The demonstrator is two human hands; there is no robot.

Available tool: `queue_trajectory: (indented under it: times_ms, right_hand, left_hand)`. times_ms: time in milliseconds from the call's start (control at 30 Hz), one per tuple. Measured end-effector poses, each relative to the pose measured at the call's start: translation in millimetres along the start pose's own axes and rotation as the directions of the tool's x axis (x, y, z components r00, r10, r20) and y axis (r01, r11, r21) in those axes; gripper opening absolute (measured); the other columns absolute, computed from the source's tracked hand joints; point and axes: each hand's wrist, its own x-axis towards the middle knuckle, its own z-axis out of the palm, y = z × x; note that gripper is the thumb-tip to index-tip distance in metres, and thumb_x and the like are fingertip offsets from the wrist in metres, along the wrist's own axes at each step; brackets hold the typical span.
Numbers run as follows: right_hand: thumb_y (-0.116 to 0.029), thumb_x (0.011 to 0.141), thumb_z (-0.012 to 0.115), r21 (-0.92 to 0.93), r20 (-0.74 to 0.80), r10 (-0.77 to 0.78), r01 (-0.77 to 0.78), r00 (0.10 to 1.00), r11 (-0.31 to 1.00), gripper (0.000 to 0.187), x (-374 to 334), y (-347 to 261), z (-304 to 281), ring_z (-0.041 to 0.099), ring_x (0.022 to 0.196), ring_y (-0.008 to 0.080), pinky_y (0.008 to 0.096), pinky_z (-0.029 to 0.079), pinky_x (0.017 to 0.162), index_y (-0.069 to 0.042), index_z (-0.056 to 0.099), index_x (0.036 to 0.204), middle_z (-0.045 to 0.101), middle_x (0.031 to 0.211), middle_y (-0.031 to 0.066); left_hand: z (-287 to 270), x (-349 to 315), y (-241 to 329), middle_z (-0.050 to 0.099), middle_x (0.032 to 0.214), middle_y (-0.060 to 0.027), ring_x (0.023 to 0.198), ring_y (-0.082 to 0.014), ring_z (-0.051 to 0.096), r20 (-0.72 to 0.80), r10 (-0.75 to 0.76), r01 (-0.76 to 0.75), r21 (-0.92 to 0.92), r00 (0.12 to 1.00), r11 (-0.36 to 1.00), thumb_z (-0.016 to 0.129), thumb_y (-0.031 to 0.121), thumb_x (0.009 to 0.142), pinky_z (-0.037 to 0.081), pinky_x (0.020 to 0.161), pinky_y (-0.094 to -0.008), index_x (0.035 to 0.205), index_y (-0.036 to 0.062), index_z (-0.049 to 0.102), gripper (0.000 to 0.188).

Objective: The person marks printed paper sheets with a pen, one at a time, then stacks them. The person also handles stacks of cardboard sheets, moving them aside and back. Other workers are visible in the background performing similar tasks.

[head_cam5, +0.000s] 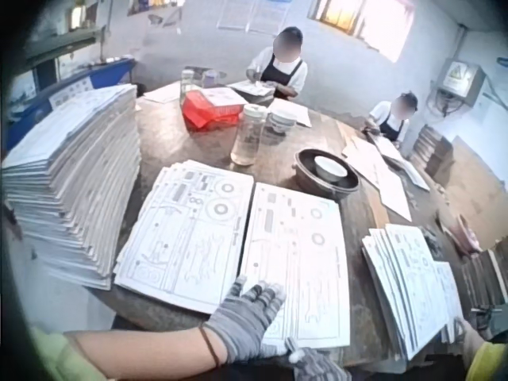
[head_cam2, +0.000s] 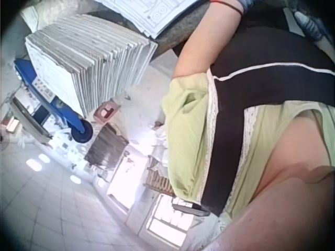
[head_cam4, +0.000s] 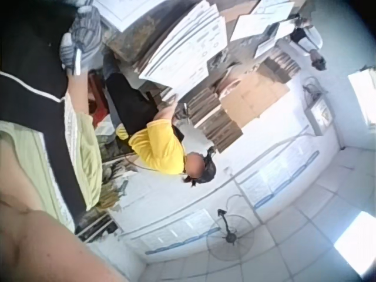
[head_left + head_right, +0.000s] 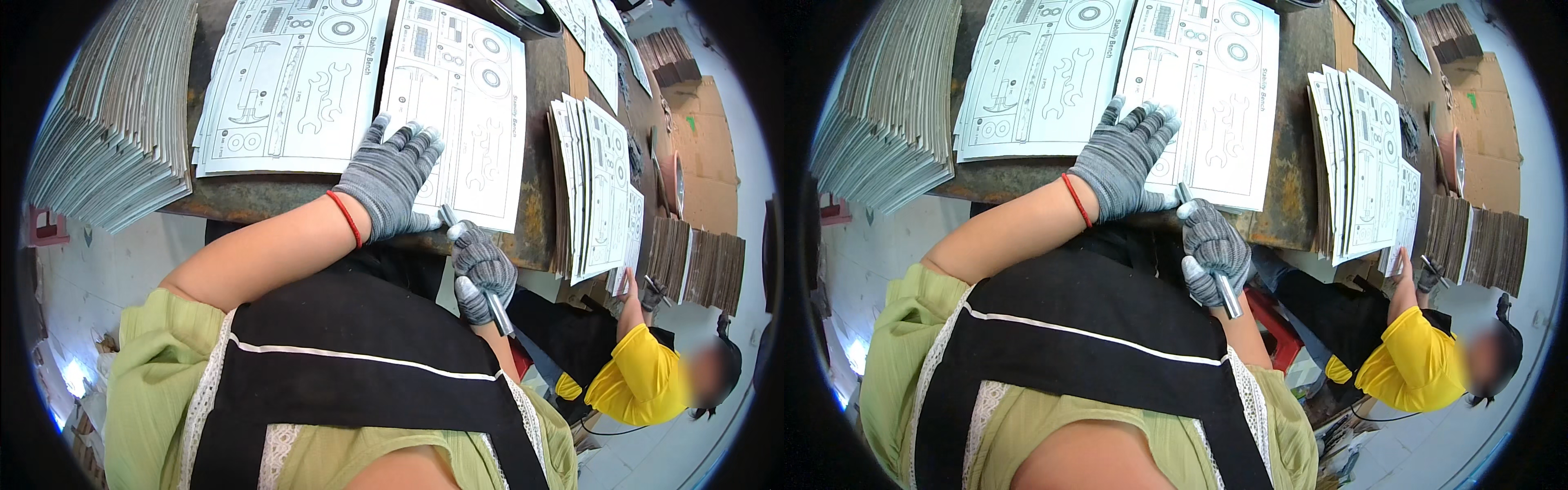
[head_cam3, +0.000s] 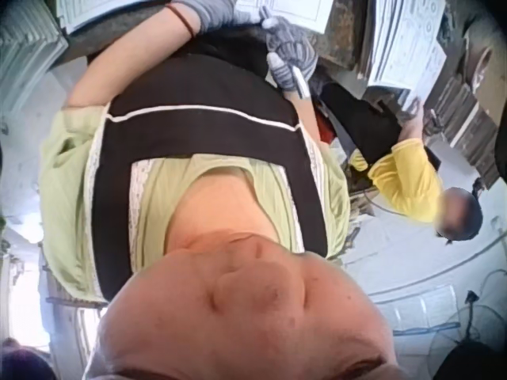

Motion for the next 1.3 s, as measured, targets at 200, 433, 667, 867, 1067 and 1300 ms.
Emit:
queue_trajectory:
  times_ms: [200, 433, 667, 867, 1067, 1300]
  right_hand:
    - [-0.018, 0.083, 0.059, -0.080, -0.142, 0.017, -0.028, 0.990, 0.996, 0.012, 12, 12, -16, 0.063, 0.071, 0.0206, 0.0288, 0.050, 0.067, -0.008, 0.064, 0.084, 0.068, 0.088, 0.0055]
    - [-0.008, 0.069, 0.064, 0.678, -0.407, 0.212, 0.138, 0.888, 0.722, 0.011, 8, 44, -12, 0.063, 0.079, 0.0274, 0.0467, 0.044, 0.092, -0.002, 0.056, 0.064, 0.063, 0.077, 0.0143]
    - [-0.008, 0.070, 0.063, 0.574, -0.464, 0.214, 0.108, 0.860, 0.812, 0.011, 0, 53, -8, 0.062, 0.088, 0.0300, 0.0462, 0.043, 0.093, 0.002, 0.062, 0.070, 0.064, 0.082, 0.0152]
    - [-0.004, 0.070, 0.065, 0.495, -0.385, 0.147, 0.069, 0.911, 0.866, 0.006, -7, 55, -12, 0.063, 0.098, 0.0291, 0.0417, 0.042, 0.098, -0.002, 0.059, 0.069, 0.067, 0.095, 0.0160]
    - [-0.009, 0.069, 0.060, 0.672, -0.344, 0.203, 0.090, 0.917, 0.735, 0.011, 31, 46, -12, 0.062, 0.088, 0.0298, 0.0462, 0.044, 0.093, 0.003, 0.061, 0.070, 0.062, 0.077, 0.0133]
    - [-0.013, 0.072, 0.058, 0.575, -0.365, 0.129, 0.114, 0.922, 0.810, 0.019, 83, 23, -6, 0.059, 0.078, 0.0272, 0.0432, 0.046, 0.088, 0.005, 0.061, 0.071, 0.057, 0.067, 0.0110]
  left_hand:
    - [6, -11, -28, 0.043, 0.133, -0.0240, 0.126, -0.0337, 0.040, -0.409, -0.327, 0.034, -0.580, 0.852, 0.814, 0.079, 0.034, 0.065, 0.034, 0.105, -0.0369, 0.136, -0.0038, 0.032, 0.093]
    - [0, -13, -53, 0.055, 0.074, -0.0032, 0.068, -0.0106, 0.051, 0.236, -0.431, 0.366, -0.897, 0.871, 0.248, 0.070, 0.009, 0.078, 0.046, 0.064, -0.0239, 0.084, 0.0033, 0.052, 0.019]
    - [22, -45, -137, 0.056, 0.081, 0.0002, 0.070, -0.0100, 0.052, -0.088, -0.584, -0.074, -0.996, 0.807, 0.048, 0.062, 0.000, 0.083, 0.048, 0.067, -0.0227, 0.088, 0.0070, 0.054, 0.012]
    - [-21, -85, -193, 0.054, 0.123, -0.0150, 0.109, -0.0259, 0.054, -0.308, -0.752, 0.637, -0.402, 0.583, 0.658, 0.061, 0.014, 0.083, 0.043, 0.095, -0.0331, 0.122, 0.0028, 0.052, 0.041]
    - [4, -51, -130, 0.033, 0.147, -0.0159, 0.137, -0.0324, 0.028, -0.407, -0.154, 0.156, -0.028, 0.900, 0.987, 0.058, 0.032, 0.085, 0.016, 0.114, -0.0421, 0.139, 0.0122, 0.041, 0.059]
    - [-10, -6, -100, 0.026, 0.151, -0.0125, 0.139, -0.0318, 0.025, -0.037, -0.475, 0.476, 0.116, 0.879, 0.872, 0.042, 0.050, 0.091, 0.012, 0.114, -0.0482, 0.146, 0.0214, 0.028, 0.064]
